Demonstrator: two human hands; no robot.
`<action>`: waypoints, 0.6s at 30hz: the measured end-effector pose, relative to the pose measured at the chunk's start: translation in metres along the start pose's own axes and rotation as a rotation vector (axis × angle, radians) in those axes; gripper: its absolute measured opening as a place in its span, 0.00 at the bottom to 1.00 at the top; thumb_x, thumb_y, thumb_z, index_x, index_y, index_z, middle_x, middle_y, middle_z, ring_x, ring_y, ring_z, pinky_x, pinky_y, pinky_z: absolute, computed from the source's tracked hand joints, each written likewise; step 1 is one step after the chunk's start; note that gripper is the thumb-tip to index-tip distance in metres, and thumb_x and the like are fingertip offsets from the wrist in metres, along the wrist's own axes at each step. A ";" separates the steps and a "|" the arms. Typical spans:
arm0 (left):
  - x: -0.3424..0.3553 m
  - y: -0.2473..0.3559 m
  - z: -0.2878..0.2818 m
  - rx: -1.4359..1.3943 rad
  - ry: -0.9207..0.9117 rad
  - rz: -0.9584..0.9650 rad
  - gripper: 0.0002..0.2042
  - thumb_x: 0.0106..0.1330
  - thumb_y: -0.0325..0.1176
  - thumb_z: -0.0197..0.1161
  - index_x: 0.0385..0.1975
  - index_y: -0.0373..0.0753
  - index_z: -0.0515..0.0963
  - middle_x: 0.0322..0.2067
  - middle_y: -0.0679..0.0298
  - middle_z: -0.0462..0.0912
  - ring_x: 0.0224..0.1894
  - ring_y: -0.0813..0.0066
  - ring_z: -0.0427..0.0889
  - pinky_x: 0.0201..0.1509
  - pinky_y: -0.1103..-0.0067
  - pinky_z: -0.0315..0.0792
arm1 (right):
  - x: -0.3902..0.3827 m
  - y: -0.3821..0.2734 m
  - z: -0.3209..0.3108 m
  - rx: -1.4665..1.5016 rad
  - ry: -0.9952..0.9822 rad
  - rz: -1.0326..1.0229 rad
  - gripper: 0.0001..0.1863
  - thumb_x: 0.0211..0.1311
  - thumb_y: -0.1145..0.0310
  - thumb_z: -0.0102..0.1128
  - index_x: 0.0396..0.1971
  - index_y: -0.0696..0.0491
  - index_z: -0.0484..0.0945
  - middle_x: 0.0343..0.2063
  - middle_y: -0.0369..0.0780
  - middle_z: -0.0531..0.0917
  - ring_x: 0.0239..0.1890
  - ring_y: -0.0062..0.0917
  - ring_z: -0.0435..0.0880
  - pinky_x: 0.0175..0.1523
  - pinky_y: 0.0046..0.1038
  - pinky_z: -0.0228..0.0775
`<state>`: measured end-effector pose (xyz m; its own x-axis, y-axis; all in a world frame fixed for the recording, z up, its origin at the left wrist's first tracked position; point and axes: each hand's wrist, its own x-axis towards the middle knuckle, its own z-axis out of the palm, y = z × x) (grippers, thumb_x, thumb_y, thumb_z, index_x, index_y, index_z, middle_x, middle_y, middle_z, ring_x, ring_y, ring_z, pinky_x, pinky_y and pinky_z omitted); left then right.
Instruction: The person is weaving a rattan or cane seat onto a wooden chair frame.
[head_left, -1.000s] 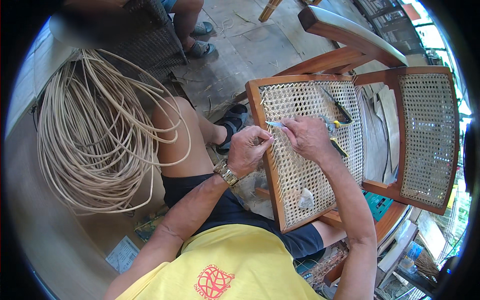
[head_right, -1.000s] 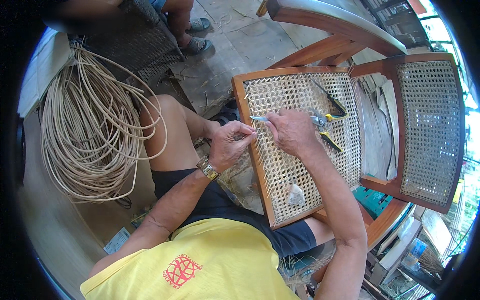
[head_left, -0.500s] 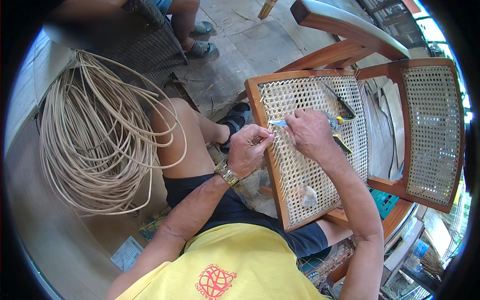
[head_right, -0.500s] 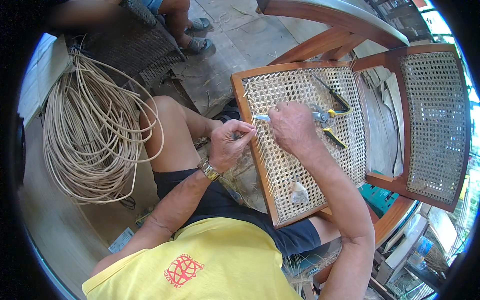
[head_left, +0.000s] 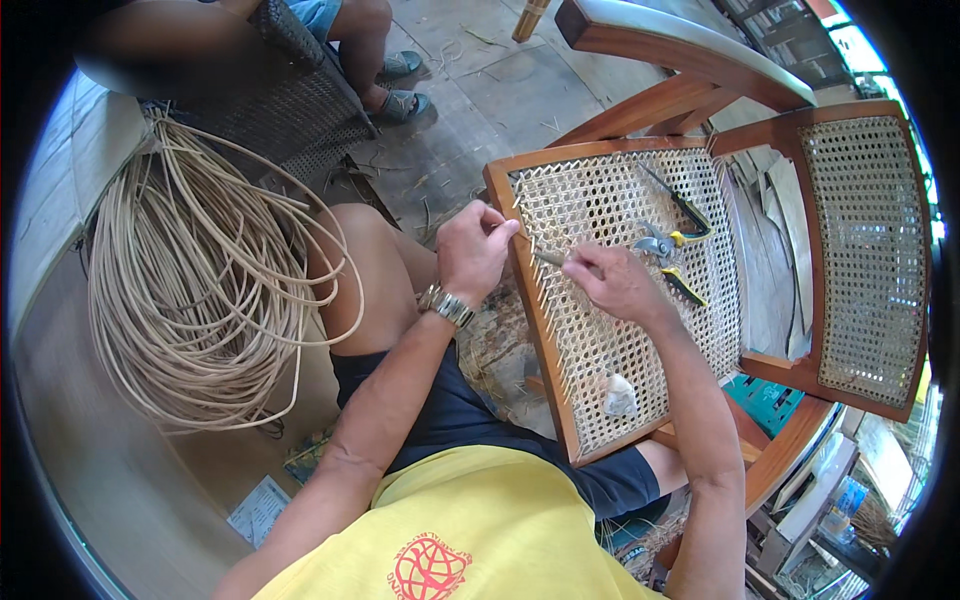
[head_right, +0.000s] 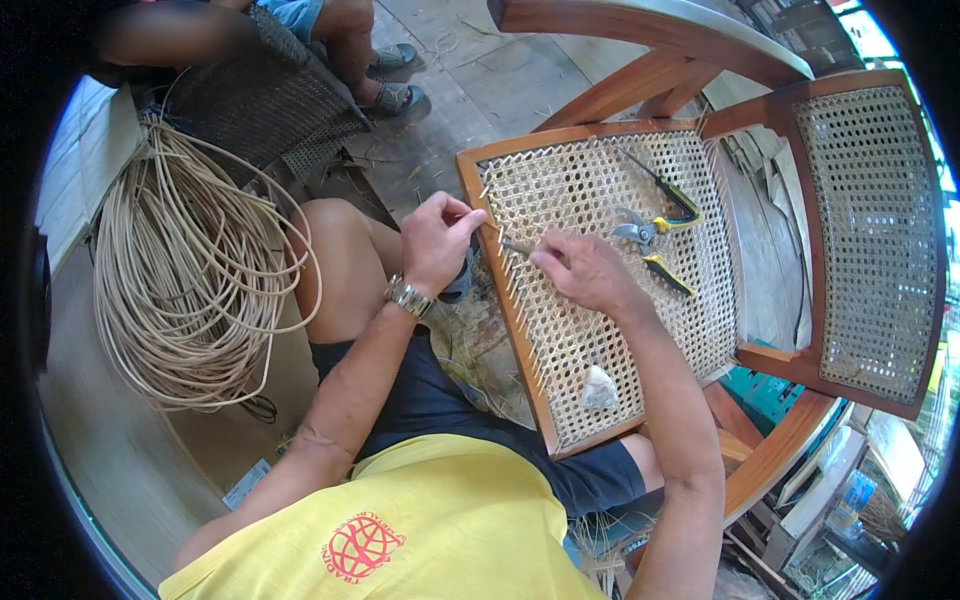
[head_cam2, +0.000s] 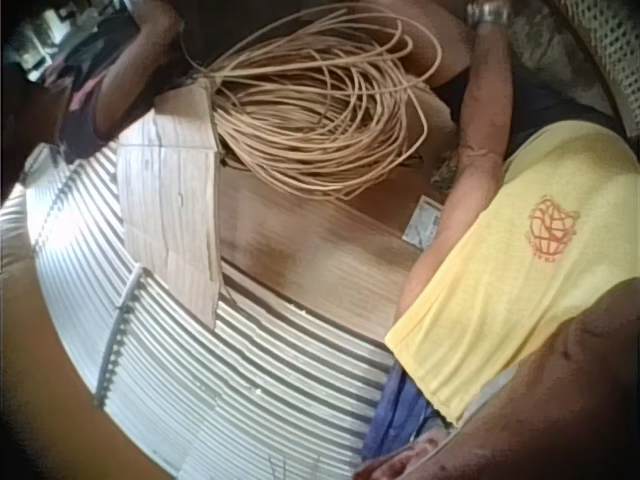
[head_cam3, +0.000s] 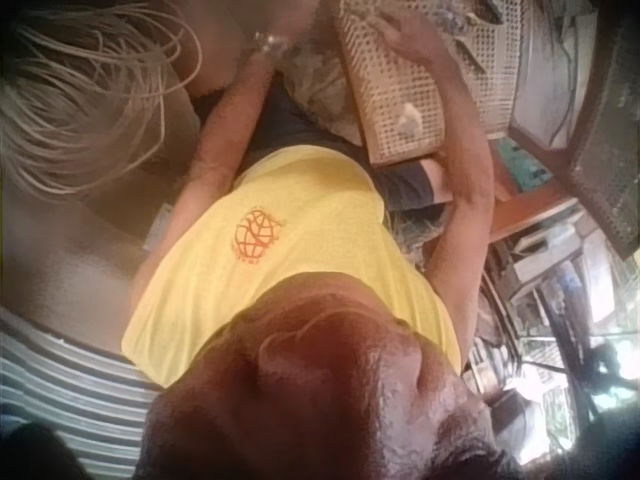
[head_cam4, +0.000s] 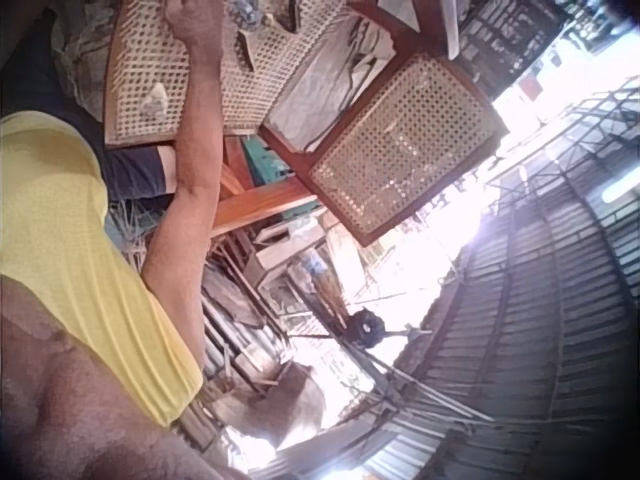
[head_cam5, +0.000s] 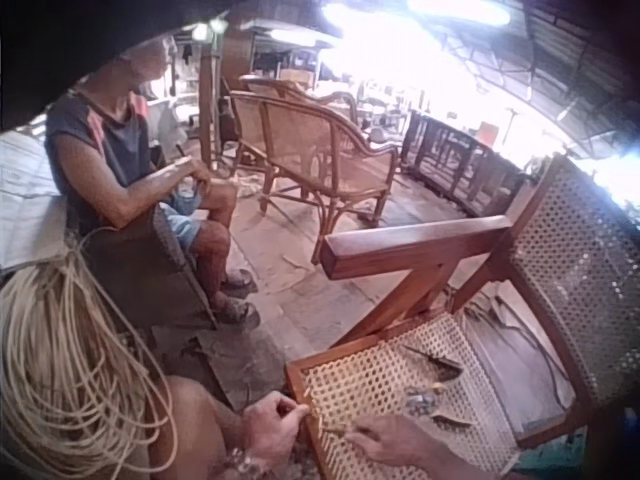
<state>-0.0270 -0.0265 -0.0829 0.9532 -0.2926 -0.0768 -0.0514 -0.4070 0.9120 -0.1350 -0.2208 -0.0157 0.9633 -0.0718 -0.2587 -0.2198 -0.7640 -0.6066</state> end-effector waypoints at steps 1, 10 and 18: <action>0.007 0.004 -0.001 0.011 -0.006 0.018 0.11 0.54 0.34 0.76 0.26 0.34 0.81 0.30 0.55 0.86 0.28 0.70 0.84 0.34 0.76 0.76 | -0.002 0.002 -0.005 0.069 -0.054 0.005 0.11 0.72 0.63 0.57 0.35 0.56 0.78 0.21 0.40 0.77 0.24 0.29 0.77 0.31 0.33 0.67; 0.024 0.016 0.008 0.221 -0.007 0.385 0.11 0.55 0.32 0.74 0.25 0.36 0.76 0.27 0.58 0.80 0.30 0.60 0.80 0.36 0.70 0.74 | 0.016 0.012 0.000 1.129 0.364 0.142 0.12 0.73 0.58 0.61 0.37 0.51 0.86 0.26 0.27 0.78 0.26 0.08 0.68 0.32 0.13 0.55; 0.022 0.009 0.009 0.147 0.034 0.313 0.12 0.54 0.30 0.75 0.26 0.36 0.75 0.26 0.59 0.76 0.29 0.60 0.78 0.34 0.70 0.72 | 0.023 0.005 0.047 1.311 0.535 0.094 0.06 0.65 0.74 0.67 0.38 0.58 0.80 0.32 0.38 0.85 0.31 0.19 0.86 0.36 0.19 0.83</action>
<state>-0.0093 -0.0442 -0.0799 0.8937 -0.3948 0.2130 -0.3826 -0.4230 0.8214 -0.1214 -0.1963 -0.0598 0.8135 -0.5445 -0.2041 0.0184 0.3749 -0.9269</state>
